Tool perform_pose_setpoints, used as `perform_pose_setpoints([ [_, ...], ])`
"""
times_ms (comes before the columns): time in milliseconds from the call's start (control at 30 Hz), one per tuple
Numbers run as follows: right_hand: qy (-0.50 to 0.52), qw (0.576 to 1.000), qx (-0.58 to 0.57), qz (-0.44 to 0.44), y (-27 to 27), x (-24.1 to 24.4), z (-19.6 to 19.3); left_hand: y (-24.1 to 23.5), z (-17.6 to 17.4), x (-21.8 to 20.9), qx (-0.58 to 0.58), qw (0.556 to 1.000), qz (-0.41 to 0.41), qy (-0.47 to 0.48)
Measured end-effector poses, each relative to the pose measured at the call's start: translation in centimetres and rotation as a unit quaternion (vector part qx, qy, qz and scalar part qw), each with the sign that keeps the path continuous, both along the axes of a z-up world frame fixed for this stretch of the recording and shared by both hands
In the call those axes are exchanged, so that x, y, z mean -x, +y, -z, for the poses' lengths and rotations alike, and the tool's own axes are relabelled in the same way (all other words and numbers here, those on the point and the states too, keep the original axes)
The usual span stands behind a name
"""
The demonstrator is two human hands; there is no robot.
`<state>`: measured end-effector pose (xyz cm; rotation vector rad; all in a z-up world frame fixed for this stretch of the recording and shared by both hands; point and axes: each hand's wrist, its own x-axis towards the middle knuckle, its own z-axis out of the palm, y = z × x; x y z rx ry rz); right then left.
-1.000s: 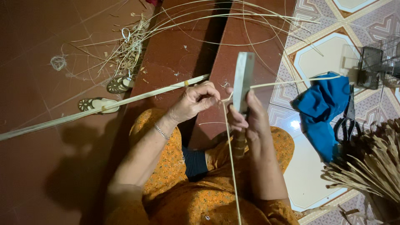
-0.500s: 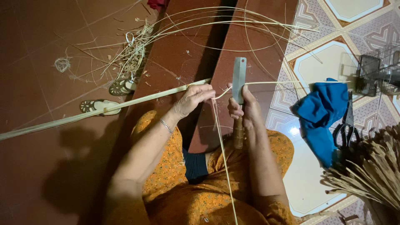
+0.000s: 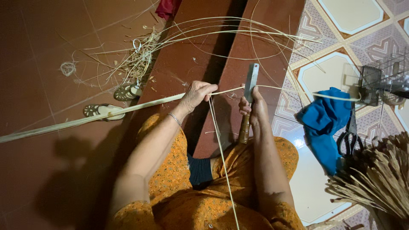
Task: The person sits on the floor and uses a knife to split long, thin plant strips into finer strands. They repeatedly hold the strip, draw the knife along its length, and set aside the resulting shavings and split pieces.
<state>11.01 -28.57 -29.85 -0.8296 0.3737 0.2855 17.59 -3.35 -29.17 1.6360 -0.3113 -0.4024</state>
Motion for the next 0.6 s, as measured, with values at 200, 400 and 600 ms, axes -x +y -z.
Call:
perform_pose_setpoints([
  [200,-0.180,0.983,-0.044,0.008,-0.5,2.4,-3.9,1.5,-0.8,-0.3,0.085,0.996,0.026,0.020],
  [400,-0.198,0.977,-0.043,-0.067,1.9,4.5,-7.4,0.1,-1.2,0.1,0.039,0.999,0.003,0.009],
  [600,-0.112,0.988,-0.048,-0.095,4.8,4.1,-7.0,-1.0,-0.7,1.1,-0.022,0.996,-0.051,-0.074],
])
